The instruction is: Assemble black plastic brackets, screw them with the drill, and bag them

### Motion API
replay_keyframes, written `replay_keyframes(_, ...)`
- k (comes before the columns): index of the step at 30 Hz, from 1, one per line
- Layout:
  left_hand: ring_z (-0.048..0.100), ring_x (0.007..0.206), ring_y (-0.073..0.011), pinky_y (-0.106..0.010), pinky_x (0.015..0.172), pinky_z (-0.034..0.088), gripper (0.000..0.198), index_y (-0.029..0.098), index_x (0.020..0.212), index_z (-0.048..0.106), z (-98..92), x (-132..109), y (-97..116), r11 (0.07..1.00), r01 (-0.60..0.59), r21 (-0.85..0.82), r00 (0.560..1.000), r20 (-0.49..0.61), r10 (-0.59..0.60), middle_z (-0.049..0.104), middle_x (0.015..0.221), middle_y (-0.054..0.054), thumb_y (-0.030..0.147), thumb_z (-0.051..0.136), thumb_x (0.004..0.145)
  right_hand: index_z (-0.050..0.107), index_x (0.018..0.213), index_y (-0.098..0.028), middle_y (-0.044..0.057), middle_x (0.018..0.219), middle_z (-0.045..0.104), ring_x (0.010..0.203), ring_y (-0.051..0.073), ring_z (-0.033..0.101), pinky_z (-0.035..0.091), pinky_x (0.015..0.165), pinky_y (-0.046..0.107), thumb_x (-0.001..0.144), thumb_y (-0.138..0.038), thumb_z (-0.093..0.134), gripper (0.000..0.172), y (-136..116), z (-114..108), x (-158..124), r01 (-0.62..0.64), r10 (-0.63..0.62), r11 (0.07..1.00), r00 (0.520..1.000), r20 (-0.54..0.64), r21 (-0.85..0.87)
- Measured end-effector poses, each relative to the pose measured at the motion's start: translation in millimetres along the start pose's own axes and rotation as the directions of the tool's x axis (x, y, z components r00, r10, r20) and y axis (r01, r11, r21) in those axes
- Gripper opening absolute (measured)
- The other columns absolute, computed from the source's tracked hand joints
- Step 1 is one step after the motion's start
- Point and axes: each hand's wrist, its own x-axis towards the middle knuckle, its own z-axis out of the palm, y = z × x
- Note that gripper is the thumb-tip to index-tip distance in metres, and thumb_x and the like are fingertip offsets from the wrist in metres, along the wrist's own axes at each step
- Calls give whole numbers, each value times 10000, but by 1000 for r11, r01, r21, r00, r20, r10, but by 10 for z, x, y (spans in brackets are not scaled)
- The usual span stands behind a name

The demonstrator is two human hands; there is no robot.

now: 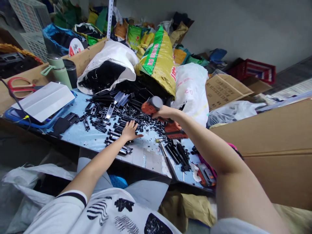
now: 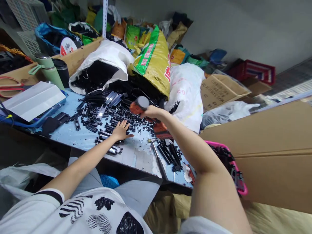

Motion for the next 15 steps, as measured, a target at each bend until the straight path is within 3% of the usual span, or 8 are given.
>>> replay_keyframes(3, 60, 1424, -288, -462, 1146, 54, 980, 108, 1449, 252, 6, -5, -14, 1000, 10, -1, 1000, -9, -10, 143, 1532, -161, 798, 220, 755, 636, 723, -116, -16, 490, 527, 447, 103, 475, 381, 424, 215, 586, -300, 738, 251, -538, 71, 451, -5, 18, 989, 996, 88, -146)
replay_keyframes(6, 63, 1425, -286, -457, 1151, 54, 981, 103, 1450, 247, 27, -3, -17, 999, 22, -25, 999, -28, -23, 134, 1535, -157, 796, 223, 756, 641, 710, -107, -8, 507, 546, 446, 111, 491, 390, 430, 224, 607, -322, 720, 252, -883, 141, 744, -34, 80, 958, 985, 150, -286)
replay_keyframes(11, 46, 1424, -303, -465, 1153, 31, 999, 81, 1452, 240, 79, 18, -25, 999, 18, -43, 999, -44, -20, 133, 1535, -158, 794, 237, 753, 639, 687, -105, -7, 490, 542, 449, 122, 506, 396, 438, 227, 639, -260, 665, 165, -1044, 224, 965, 19, 86, 919, 965, 246, -394)
replay_keyframes(15, 29, 1425, -301, -475, 1150, 22, 1001, 81, 1452, 233, 63, 15, -27, 998, 21, -57, 999, -27, -23, 125, 1536, -161, 793, 263, 749, 622, 646, -101, -8, 469, 523, 437, 107, 486, 368, 419, 209, 623, -240, 649, 143, -1049, 234, 849, 72, 30, 909, 971, 236, -410)
